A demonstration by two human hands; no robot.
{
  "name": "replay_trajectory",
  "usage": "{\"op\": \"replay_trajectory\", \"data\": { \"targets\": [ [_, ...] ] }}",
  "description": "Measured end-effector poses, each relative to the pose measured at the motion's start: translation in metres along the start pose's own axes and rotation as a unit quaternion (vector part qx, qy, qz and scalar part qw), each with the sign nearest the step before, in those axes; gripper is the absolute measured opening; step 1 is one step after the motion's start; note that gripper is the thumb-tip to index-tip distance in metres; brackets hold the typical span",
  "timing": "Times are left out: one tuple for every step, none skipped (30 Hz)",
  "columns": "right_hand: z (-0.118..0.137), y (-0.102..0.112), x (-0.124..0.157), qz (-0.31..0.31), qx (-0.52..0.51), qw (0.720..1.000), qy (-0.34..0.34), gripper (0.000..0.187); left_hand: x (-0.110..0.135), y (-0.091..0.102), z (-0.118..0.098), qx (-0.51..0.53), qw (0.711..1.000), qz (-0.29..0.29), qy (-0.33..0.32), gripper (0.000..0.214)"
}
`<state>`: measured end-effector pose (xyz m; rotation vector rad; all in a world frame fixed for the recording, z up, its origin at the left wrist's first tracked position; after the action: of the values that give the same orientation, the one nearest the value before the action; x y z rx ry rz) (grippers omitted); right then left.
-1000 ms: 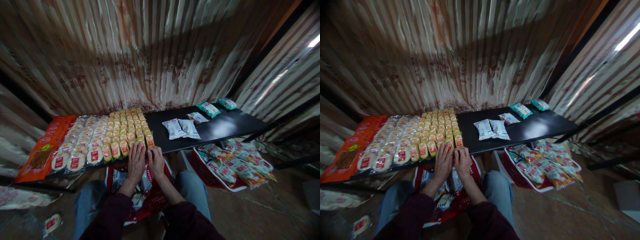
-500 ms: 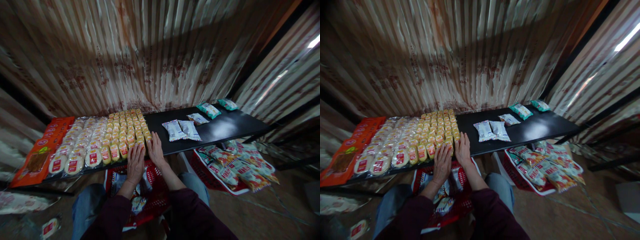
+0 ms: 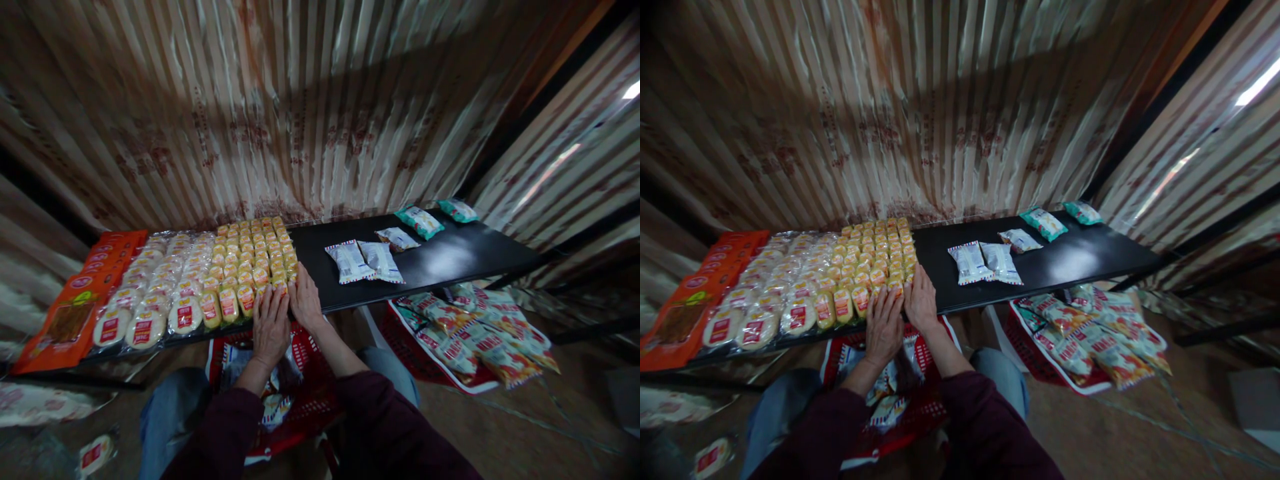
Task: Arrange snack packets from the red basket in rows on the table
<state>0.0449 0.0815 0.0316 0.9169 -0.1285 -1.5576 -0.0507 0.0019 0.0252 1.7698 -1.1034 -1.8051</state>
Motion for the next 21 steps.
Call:
{"op": "replay_trajectory", "data": {
  "targets": [
    [0.001,0.000,0.000,0.006,0.005,1.000,0.001,0.055,0.000,-0.001,0.000,-0.002,1.000,0.005,0.004,0.047],
    [0.001,0.000,0.000,0.013,0.011,1.000,0.001,0.055,0.000,-0.001,0.000,-0.004,1.000,0.011,0.009,0.047],
    [0.002,-0.001,0.000,0.020,0.018,1.000,0.000,0.055,0.000,-0.002,0.000,-0.008,1.000,0.018,0.013,0.048],
    [0.002,-0.001,0.000,0.027,0.025,0.999,-0.002,0.055,-0.001,-0.002,0.000,-0.013,0.999,0.024,0.016,0.049],
    [0.003,-0.002,-0.001,0.032,0.031,0.999,-0.005,0.056,-0.001,-0.003,0.000,-0.019,0.999,0.030,0.018,0.050],
    [0.003,-0.002,-0.001,0.035,0.036,0.999,-0.009,0.056,-0.001,-0.003,0.000,-0.025,0.999,0.034,0.018,0.052],
    [0.003,-0.002,-0.001,0.036,0.040,0.998,-0.013,0.056,0.000,-0.004,0.000,-0.030,0.999,0.037,0.019,0.053],
    [0.003,-0.002,-0.001,0.035,0.041,0.998,-0.019,0.056,0.000,-0.004,0.000,-0.034,0.998,0.038,0.020,0.054],
    [0.002,-0.002,-0.001,0.032,0.042,0.998,-0.026,0.057,0.000,-0.004,0.000,-0.037,0.998,0.038,0.022,0.054],
    [0.001,-0.002,-0.001,0.028,0.041,0.998,-0.033,0.057,0.000,-0.003,0.000,-0.038,0.998,0.036,0.022,0.054],
    [0.000,-0.002,0.000,0.025,0.039,0.998,-0.039,0.057,0.000,-0.003,0.000,-0.039,0.998,0.034,0.021,0.054],
    [0.000,-0.001,0.000,0.022,0.035,0.998,-0.042,0.058,0.000,-0.003,0.001,-0.039,0.999,0.032,0.017,0.054],
    [-0.001,-0.001,0.001,0.018,0.030,0.999,-0.041,0.058,0.001,-0.003,0.001,-0.039,0.999,0.030,0.012,0.054],
    [-0.001,0.000,0.002,0.012,0.024,0.999,-0.038,0.058,0.001,-0.002,0.001,-0.038,0.999,0.029,0.007,0.054],
    [-0.001,0.002,0.002,0.004,0.016,0.999,-0.033,0.057,0.001,-0.002,0.002,-0.038,0.999,0.028,0.003,0.054],
    [-0.002,0.004,0.004,-0.007,0.008,1.000,-0.029,0.057,0.001,-0.002,0.002,-0.038,0.999,0.028,-0.001,0.054],
    [-0.002,0.007,0.005,-0.019,-0.001,0.999,-0.026,0.057,0.002,-0.002,0.003,-0.038,0.999,0.028,-0.002,0.053],
    [-0.003,0.009,0.007,-0.032,-0.010,0.999,-0.025,0.056,0.002,-0.001,0.004,-0.038,0.999,0.028,-0.003,0.053],
    [-0.003,0.012,0.008,-0.043,-0.018,0.999,-0.024,0.056,0.003,-0.001,0.005,-0.036,0.999,0.028,-0.005,0.052],
    [-0.004,0.013,0.010,-0.051,-0.025,0.998,-0.022,0.055,0.003,-0.001,0.006,-0.034,0.999,0.029,-0.004,0.052],
    [-0.003,0.015,0.012,-0.055,-0.031,0.998,-0.018,0.055,0.004,-0.001,0.006,-0.030,0.999,0.030,-0.005,0.051]
  ]
}}
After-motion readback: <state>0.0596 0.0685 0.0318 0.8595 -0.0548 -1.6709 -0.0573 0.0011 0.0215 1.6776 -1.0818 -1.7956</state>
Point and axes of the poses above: each hand's wrist, its own x-axis away from the middle knuckle, its own y-axis out of the back of the hand, z = x × y, the point moved 6 cm from there along -x, towards the middle knuckle, and after that the axes turned 4 degrees about -x, right-handed, at the moved point
